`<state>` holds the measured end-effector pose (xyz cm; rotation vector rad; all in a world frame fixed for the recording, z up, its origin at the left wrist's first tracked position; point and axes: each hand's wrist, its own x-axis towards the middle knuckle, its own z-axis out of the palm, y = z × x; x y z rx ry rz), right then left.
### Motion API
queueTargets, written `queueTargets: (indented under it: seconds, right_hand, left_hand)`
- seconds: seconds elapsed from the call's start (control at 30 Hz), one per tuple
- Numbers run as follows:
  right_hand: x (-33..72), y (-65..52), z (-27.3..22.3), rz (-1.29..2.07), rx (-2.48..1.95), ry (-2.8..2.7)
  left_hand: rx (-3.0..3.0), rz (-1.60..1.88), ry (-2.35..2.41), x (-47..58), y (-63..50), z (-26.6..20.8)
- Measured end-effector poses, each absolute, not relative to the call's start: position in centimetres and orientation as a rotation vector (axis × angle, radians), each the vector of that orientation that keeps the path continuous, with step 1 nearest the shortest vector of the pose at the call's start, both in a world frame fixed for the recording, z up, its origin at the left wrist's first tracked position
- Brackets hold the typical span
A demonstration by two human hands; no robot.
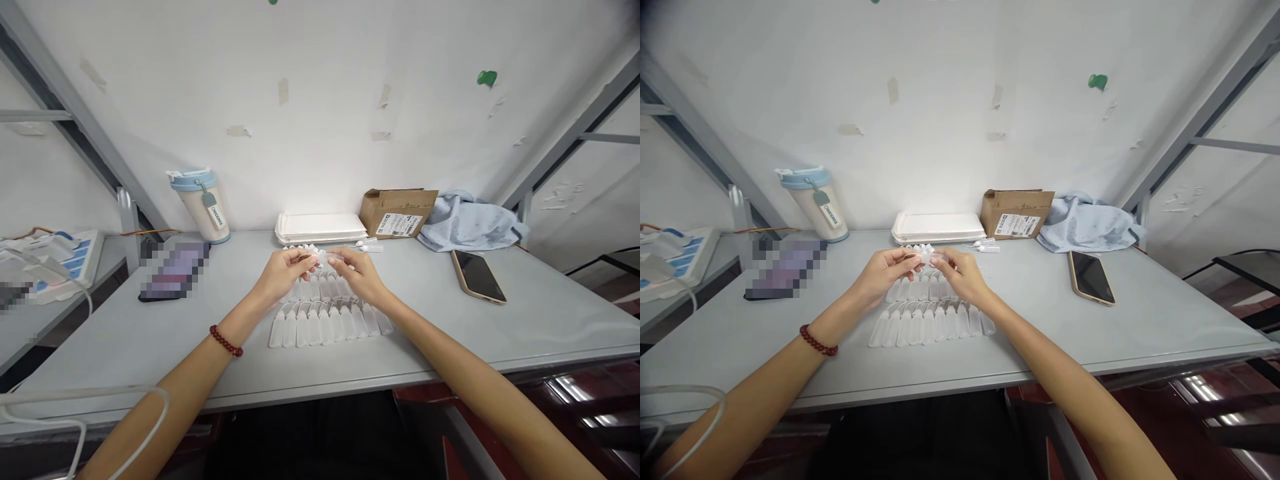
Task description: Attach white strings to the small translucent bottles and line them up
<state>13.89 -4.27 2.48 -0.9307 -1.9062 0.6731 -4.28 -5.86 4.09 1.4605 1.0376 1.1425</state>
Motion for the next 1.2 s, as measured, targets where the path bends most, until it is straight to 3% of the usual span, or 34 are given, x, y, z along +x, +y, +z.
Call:
queueTargets:
  seconds: [0.23,0.77,1.2]
  right_hand:
    - [13.78,-4.27,2.61,0.894,-0.918,-1.781]
    - [13.79,-4.29,2.23,0.677,-0.906,-1.946]
    - [13.76,-4.6,2.98,0.85,-0.981,-1.844]
  left_hand:
    - [1.408,1.175,1.051,-3.8,-6.25,4.4]
    - [1.333,1.088,1.099,-3.88,-6.18,4.33]
    - [1.535,1.169,1.054,-3.77,-6.49,4.73]
